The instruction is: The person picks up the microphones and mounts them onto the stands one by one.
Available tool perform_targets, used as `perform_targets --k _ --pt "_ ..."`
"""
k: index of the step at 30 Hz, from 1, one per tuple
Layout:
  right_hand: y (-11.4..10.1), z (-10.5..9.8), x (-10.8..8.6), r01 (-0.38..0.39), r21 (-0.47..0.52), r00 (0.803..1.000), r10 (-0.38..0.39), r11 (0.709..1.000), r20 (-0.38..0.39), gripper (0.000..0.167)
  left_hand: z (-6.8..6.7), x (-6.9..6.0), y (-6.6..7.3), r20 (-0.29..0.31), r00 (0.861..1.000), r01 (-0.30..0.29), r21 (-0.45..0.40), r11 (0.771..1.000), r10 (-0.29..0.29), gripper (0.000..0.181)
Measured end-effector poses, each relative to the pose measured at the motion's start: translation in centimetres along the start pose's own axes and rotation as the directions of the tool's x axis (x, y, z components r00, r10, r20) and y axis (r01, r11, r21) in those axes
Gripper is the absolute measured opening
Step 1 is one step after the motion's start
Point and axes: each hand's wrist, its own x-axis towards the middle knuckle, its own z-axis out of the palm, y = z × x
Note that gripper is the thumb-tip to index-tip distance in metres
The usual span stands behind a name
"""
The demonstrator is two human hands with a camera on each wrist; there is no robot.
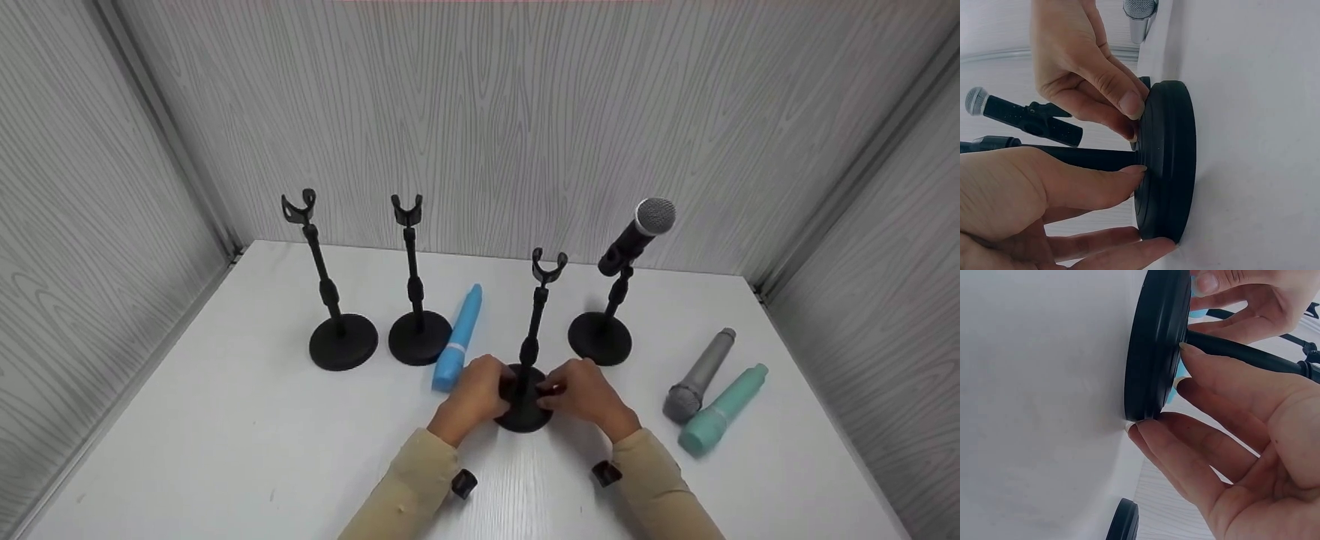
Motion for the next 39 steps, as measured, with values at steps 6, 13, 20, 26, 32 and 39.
perform_targets --k 6,13,20,26,32,39 --pt "-0.2 -0.1 -0.4 -0.01 -0.005 1.0 0.01 1.0 0.022 0.016 -0.3 -0.2 0.3 0.027 1.0 0.0 0.01 1.0 0.0 0.03" --pt "-1.1 0.0 -0.9 0.064 -0.06 0.997 -0.062 0.996 0.045 0.015 -0.6 -0.4 0.3 0.08 0.997 -0.015 0.018 1.0 0.013 0.036" --pt "-2.0 -0.2 -1.2 0.116 -0.104 0.992 -0.11 0.988 0.066 0.013 -0.9 -0.6 0.5 0.122 0.993 -0.006 0.002 1.0 0.006 0.037" --pt "-2.1 -0.4 -1.4 0.152 -0.114 0.985 -0.142 0.982 0.095 0.015 -1.2 -0.8 0.7 0.155 0.988 0.014 -0.008 1.0 -0.013 0.034" --pt "-2.2 -0.6 -1.5 0.174 -0.106 0.981 -0.162 0.979 0.109 0.016 -1.1 -0.7 0.6 0.147 0.989 0.007 -0.003 1.0 -0.006 0.031" --pt "-2.2 -0.9 -1.6 0.159 -0.11 0.981 -0.144 0.981 0.131 0.015 -1.1 -0.6 0.3 0.08 0.995 -0.054 -0.044 0.998 0.058 0.032"
